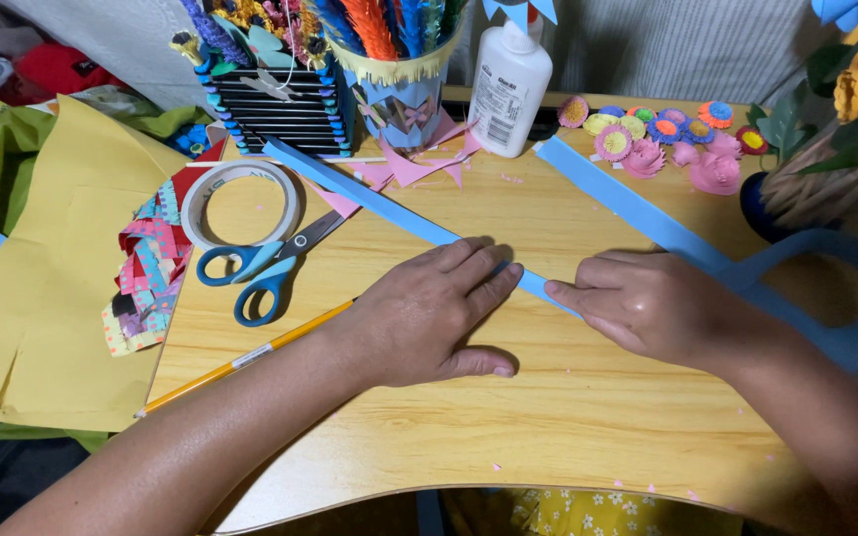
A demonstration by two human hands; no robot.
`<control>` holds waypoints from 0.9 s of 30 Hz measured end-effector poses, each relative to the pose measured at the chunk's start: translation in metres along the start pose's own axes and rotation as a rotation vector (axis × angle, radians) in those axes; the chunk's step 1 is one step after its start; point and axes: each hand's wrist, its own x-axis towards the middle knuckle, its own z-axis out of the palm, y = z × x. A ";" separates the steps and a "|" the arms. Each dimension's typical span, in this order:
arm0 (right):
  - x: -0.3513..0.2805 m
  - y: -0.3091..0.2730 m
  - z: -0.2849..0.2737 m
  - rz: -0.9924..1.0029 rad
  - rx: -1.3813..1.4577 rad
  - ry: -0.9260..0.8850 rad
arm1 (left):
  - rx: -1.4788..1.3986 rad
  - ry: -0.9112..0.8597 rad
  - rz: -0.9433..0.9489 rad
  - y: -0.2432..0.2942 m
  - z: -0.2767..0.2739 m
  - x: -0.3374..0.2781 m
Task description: Cutting and folding blue paper strips to create a craft item
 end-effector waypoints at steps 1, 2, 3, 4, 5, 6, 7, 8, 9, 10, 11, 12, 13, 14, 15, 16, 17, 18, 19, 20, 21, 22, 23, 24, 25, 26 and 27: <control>-0.001 0.001 0.001 0.000 0.000 0.000 | 0.000 0.000 0.000 -0.001 0.002 0.000; -0.002 0.002 0.001 -0.047 -0.021 -0.008 | 0.007 0.042 0.031 -0.002 0.003 -0.001; -0.004 0.003 0.002 -0.094 -0.042 -0.017 | 0.014 0.085 0.062 -0.003 0.005 -0.001; -0.005 0.003 0.001 -0.094 -0.042 -0.018 | 0.014 0.085 0.061 -0.003 0.005 -0.001; -0.006 0.003 0.000 -0.076 -0.008 -0.046 | 0.015 0.087 0.065 -0.003 0.005 -0.001; -0.007 0.003 0.000 -0.058 0.026 -0.074 | 0.015 0.090 0.069 -0.003 0.005 -0.001; -0.007 0.003 -0.001 -0.059 0.026 -0.074 | 0.015 0.090 0.069 -0.003 0.005 -0.001; -0.008 0.003 -0.002 0.001 0.067 -0.109 | 0.014 0.084 0.069 -0.003 0.005 -0.001; -0.009 0.003 -0.003 0.060 0.108 -0.145 | 0.012 0.077 0.069 -0.003 0.005 -0.001; -0.009 0.003 -0.004 0.060 0.107 -0.144 | 0.013 0.078 0.069 -0.003 0.005 -0.001; -0.009 0.004 -0.004 0.054 0.110 -0.147 | 0.013 0.076 0.069 -0.003 0.006 -0.001; -0.009 0.005 -0.006 0.048 0.112 -0.150 | 0.013 0.075 0.070 -0.003 0.005 -0.001; -0.008 0.004 -0.008 0.047 0.110 -0.149 | 0.015 0.076 0.070 -0.003 0.005 0.000; -0.007 0.003 -0.010 0.051 0.112 -0.164 | 0.018 0.081 0.071 -0.003 0.004 -0.001; -0.007 0.002 -0.011 0.055 0.114 -0.179 | 0.020 0.086 0.072 -0.003 0.004 -0.001; -0.008 0.003 -0.012 0.055 0.113 -0.179 | 0.021 0.087 0.074 -0.003 0.004 -0.001; -0.009 0.005 -0.012 0.054 0.151 -0.175 | 0.025 0.077 0.072 -0.003 0.004 0.000; -0.010 0.006 -0.012 0.053 0.190 -0.172 | 0.029 0.069 0.070 -0.002 0.004 -0.001; -0.011 0.008 -0.011 0.053 0.189 -0.172 | 0.029 0.069 0.071 -0.003 0.004 0.000; -0.012 0.010 -0.010 0.062 0.243 -0.150 | 0.024 0.073 0.070 -0.003 0.004 -0.001; -0.014 0.012 -0.009 0.071 0.296 -0.127 | 0.020 0.077 0.070 -0.003 0.005 -0.001; -0.014 0.014 -0.008 0.073 0.296 -0.126 | 0.020 0.077 0.072 -0.003 0.004 -0.001; -0.014 0.015 -0.007 0.072 0.334 -0.090 | 0.017 0.074 0.071 -0.002 0.003 -0.001; -0.015 0.016 -0.006 0.071 0.372 -0.055 | 0.014 0.071 0.071 -0.002 0.002 0.000; -0.016 0.018 -0.006 0.073 0.371 -0.054 | 0.014 0.071 0.073 -0.002 0.002 0.000; -0.016 0.020 -0.006 0.086 0.414 -0.055 | 0.019 0.078 0.076 -0.002 0.002 0.000; -0.016 0.021 -0.006 0.100 0.457 -0.057 | 0.025 0.085 0.079 -0.002 0.002 0.000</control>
